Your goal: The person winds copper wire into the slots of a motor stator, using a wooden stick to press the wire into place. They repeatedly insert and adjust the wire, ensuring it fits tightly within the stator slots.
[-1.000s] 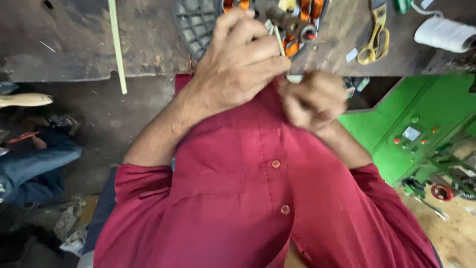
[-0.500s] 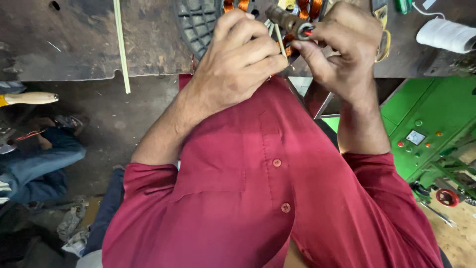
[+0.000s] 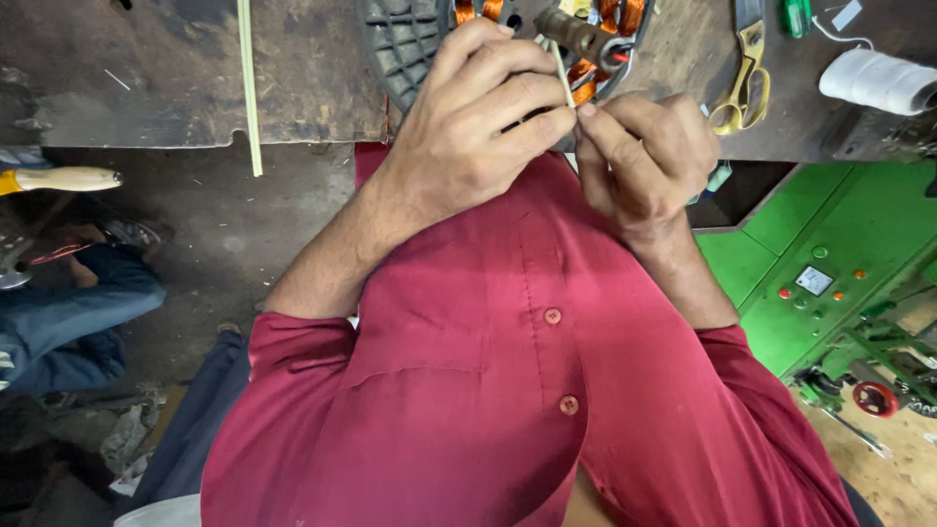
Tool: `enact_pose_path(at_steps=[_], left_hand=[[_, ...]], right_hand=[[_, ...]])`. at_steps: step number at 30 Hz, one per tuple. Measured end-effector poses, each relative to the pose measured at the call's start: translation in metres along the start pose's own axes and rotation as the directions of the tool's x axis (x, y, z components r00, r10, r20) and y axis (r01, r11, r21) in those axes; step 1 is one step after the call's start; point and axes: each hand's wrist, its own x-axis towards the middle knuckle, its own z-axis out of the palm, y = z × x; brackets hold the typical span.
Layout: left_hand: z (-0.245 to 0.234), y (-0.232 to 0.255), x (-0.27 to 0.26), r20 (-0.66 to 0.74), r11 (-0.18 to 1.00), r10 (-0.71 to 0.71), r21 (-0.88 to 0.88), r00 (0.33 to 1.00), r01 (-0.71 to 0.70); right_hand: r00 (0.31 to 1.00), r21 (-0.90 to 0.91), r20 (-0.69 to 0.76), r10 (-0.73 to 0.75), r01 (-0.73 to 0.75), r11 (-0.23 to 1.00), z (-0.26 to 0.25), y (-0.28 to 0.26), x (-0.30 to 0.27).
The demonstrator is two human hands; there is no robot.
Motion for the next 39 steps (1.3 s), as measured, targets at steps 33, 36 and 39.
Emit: enact_pose_path(at_steps=[33,36,39], left_hand=[[-0.008,0.041,-0.006,0.092,0.976,-0.166,-0.129,0.982,0.177],[-0.009,0.036,0.0,0.094,0.966,-0.18,-0.173,0.979,0.194],[-0.012,0.024,0.003,0.14,0.977,-0.169,-0.108,0.976,0.185]], right_hand=[[0.993,0.097,-0.115,-0.004,0.015,0.995,0.013,-0.002,-0.003],[0.995,0.309,-0.071,0.073,-0.048,0.95,0.012,-0.003,-0.011],[0.922,0.734,0.049,0.384,-0.294,0.612,0.015,-0.002,-0.026]])
